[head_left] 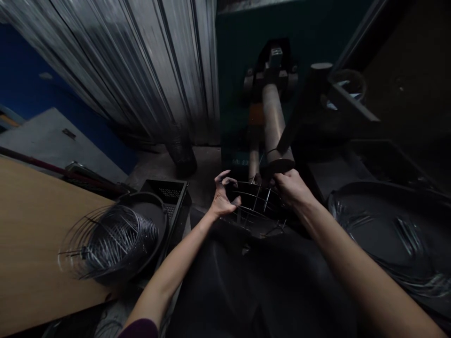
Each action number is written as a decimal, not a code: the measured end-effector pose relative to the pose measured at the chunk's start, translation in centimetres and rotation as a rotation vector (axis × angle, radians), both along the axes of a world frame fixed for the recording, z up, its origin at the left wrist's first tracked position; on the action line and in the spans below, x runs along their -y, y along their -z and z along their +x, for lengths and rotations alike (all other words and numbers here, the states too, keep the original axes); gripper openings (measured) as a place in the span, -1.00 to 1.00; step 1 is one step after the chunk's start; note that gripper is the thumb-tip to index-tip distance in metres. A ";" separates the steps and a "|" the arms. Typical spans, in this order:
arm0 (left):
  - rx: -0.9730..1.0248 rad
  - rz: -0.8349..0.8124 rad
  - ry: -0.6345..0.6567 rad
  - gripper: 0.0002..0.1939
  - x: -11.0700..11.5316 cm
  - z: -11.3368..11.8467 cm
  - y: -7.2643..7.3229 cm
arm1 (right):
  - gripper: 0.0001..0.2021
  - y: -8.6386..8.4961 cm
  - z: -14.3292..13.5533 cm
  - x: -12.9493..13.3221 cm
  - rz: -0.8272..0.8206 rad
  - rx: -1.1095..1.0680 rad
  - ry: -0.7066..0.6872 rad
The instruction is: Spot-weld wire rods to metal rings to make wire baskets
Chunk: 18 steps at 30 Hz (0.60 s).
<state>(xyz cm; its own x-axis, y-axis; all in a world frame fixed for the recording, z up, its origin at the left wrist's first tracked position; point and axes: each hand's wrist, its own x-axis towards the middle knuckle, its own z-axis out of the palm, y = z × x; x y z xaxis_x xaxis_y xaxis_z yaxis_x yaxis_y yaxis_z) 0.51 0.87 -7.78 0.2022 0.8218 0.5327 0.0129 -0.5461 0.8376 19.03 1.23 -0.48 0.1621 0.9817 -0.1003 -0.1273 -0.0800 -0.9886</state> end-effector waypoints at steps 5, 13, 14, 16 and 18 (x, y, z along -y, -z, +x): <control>-0.011 -0.032 -0.011 -0.19 -0.5 -0.2 0.6 | -0.59 1.3 0.1 -0.8 0.056 -0.002 -0.006; -0.002 -0.025 0.023 -0.19 -1.0 -0.3 0.8 | -0.64 1.2 -0.1 -0.7 0.027 -0.090 -0.028; -0.007 -0.013 0.037 -0.20 -1.1 -0.3 0.8 | -0.65 1.0 -0.1 -0.8 0.013 -0.081 -0.028; -0.039 0.033 0.058 -0.20 -1.5 -0.6 0.7 | -0.69 0.5 0.3 -1.5 -0.047 -0.064 -0.020; -0.105 0.110 0.072 -0.19 -1.6 -1.1 0.8 | -0.73 -0.3 1.0 -2.3 -0.098 -0.037 0.002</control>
<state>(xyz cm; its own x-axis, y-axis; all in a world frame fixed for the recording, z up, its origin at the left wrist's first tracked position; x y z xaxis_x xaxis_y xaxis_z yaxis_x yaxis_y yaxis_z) -0.61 2.51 -8.56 0.3181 0.7412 0.5911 0.0548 -0.6368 0.7691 19.99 3.50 -0.17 0.1588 0.9665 -0.2016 -0.1640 -0.1756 -0.9707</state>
